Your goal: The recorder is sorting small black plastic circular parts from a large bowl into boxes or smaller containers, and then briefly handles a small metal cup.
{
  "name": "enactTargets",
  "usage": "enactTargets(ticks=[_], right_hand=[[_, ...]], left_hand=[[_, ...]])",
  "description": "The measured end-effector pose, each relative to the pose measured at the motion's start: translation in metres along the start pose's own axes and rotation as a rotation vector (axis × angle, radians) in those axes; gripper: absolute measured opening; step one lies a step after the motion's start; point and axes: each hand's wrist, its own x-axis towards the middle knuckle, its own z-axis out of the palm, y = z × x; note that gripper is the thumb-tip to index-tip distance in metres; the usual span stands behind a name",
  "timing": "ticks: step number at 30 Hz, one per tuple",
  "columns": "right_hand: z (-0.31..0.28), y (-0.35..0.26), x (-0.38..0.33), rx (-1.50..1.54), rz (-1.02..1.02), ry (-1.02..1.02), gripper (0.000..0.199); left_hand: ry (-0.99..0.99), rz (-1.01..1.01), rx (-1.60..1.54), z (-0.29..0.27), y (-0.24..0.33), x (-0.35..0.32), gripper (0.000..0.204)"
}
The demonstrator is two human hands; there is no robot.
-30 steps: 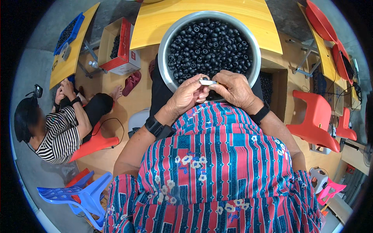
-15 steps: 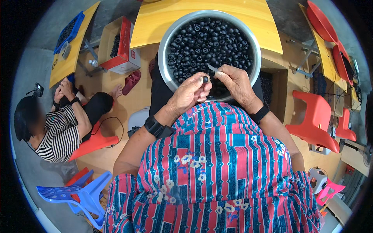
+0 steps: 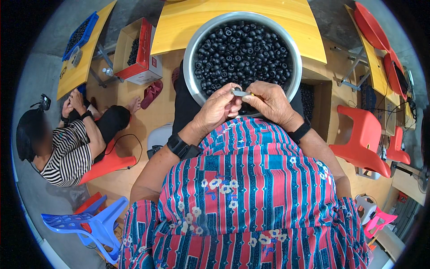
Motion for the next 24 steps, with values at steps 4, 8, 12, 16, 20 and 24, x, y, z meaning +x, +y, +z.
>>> enactTargets(ticks=[4,8,12,16,20,24], right_hand=[[0.0,0.0,0.0,-0.047,-0.016,0.011,0.027],[0.001,0.001,0.0,-0.064,-0.032,0.013,0.027],[0.001,-0.001,0.002,-0.05,-0.057,0.012,0.028],[0.004,0.008,0.005,-0.071,0.171,0.058,0.036],[0.0,0.005,0.006,0.004,0.245,0.154,0.032],[0.002,-0.007,0.004,0.136,0.136,0.148,0.025]], left_hand=[[-0.012,-0.004,-0.009,0.0,-0.001,0.0,0.025],[0.002,-0.002,-0.007,0.002,0.0,0.0,0.025],[0.004,-0.006,-0.015,0.0,-0.001,0.001,0.025],[-0.035,-0.001,0.001,0.001,0.0,0.001,0.023],[-0.002,-0.017,0.045,0.007,0.004,-0.001,0.023],[0.026,-0.013,0.01,0.002,0.002,-0.003,0.026]])
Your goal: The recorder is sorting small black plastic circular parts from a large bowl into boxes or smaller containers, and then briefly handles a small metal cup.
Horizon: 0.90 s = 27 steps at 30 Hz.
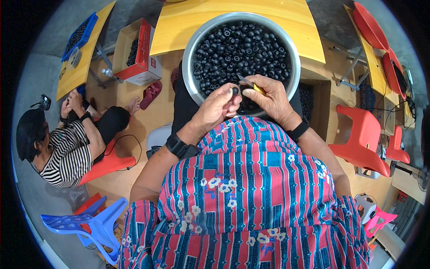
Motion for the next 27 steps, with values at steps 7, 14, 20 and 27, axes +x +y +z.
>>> enactTargets(ticks=[7,14,20,27], right_hand=[[0.002,-0.002,-0.001,0.046,-0.145,-0.099,0.037],[0.001,-0.004,-0.002,-0.233,-0.23,-0.107,0.039],[-0.002,-0.009,-0.001,-0.185,-0.203,-0.128,0.035],[-0.005,0.009,0.002,0.137,0.019,0.291,0.022]], left_hand=[[-0.021,0.017,-0.092,-0.005,-0.002,0.002,0.029],[0.029,-0.005,-0.265,-0.008,-0.002,0.003,0.021],[0.081,0.062,-0.28,-0.009,0.005,0.0,0.019],[0.153,0.037,0.14,-0.001,0.034,-0.004,0.02]])
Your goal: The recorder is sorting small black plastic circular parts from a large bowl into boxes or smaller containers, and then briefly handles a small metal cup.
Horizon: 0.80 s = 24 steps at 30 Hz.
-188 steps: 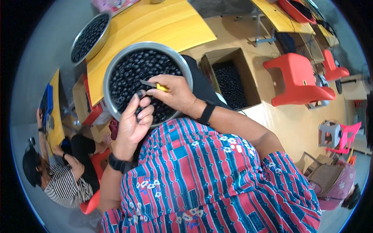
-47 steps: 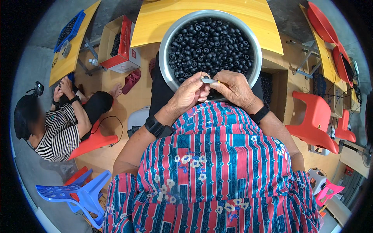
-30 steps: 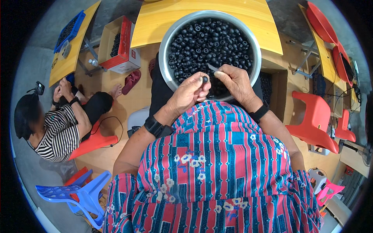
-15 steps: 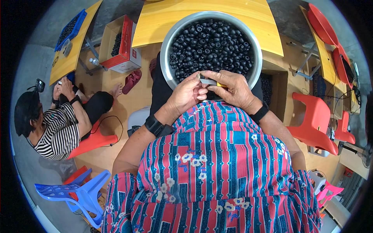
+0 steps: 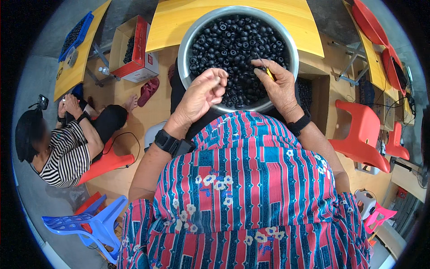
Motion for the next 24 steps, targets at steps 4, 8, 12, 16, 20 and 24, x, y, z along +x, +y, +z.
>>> enactTargets(ticks=[4,8,12,16,20,24], right_hand=[[0.0,0.004,-0.001,0.072,0.011,0.006,0.023],[0.003,0.009,-0.002,0.069,-0.002,0.009,0.023],[0.001,0.008,-0.003,-0.007,-0.006,-0.004,0.024],[0.0,0.008,-0.003,0.029,0.018,0.005,0.023],[-0.001,0.008,-0.003,0.03,0.01,-0.004,0.022],[0.0,0.007,-0.003,0.014,-0.001,-0.007,0.021]], left_hand=[[-0.161,0.225,1.325,0.019,0.005,-0.004,0.02],[-0.262,0.271,1.545,0.024,-0.001,-0.001,0.021],[-0.343,0.293,1.702,0.023,-0.005,0.008,0.021],[-0.36,0.37,1.748,0.018,-0.003,0.01,0.021],[-0.234,0.434,1.772,0.017,-0.005,0.007,0.017],[-0.066,0.484,1.83,0.014,-0.006,0.011,0.007]])
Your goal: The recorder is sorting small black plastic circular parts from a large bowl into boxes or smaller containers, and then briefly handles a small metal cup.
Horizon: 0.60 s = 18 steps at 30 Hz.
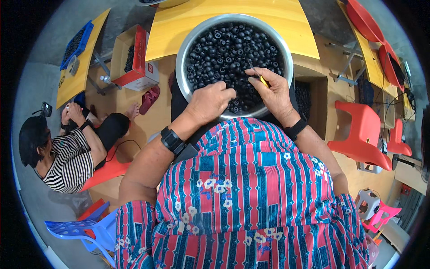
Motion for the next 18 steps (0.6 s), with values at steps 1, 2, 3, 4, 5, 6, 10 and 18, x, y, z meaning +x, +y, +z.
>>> enactTargets(ticks=[1,2,3,4,5,6,10,18], right_hand=[[0.0,0.001,0.0,0.0,0.005,0.0,0.021],[-0.001,0.003,0.0,-0.024,-0.009,0.002,0.02],[-0.001,0.004,0.001,-0.047,-0.024,0.006,0.02],[-0.001,0.003,0.002,-0.046,-0.021,0.007,0.02],[-0.002,0.002,0.002,-0.064,-0.027,0.011,0.02],[-0.002,0.002,0.002,-0.084,-0.033,0.016,0.019],[-0.002,0.001,0.002,-0.057,0.011,0.027,0.019],[-0.001,0.001,0.002,-0.075,0.031,0.003,0.021]], left_hand=[[0.071,-0.034,-0.04,0.0,0.0,0.001,0.011],[0.141,-0.068,-0.079,-0.001,0.001,0.001,0.016],[0.169,-0.11,-0.102,-0.006,0.004,0.002,0.017],[0.166,-0.111,-0.103,-0.008,0.005,0.002,0.017],[0.184,-0.105,-0.14,-0.009,0.005,0.001,0.019],[0.203,-0.098,-0.179,-0.009,0.004,0.001,0.021],[-0.056,-0.018,-0.171,-0.014,0.015,-0.007,0.029],[-0.143,0.066,-0.111,-0.001,0.005,-0.003,0.025]])
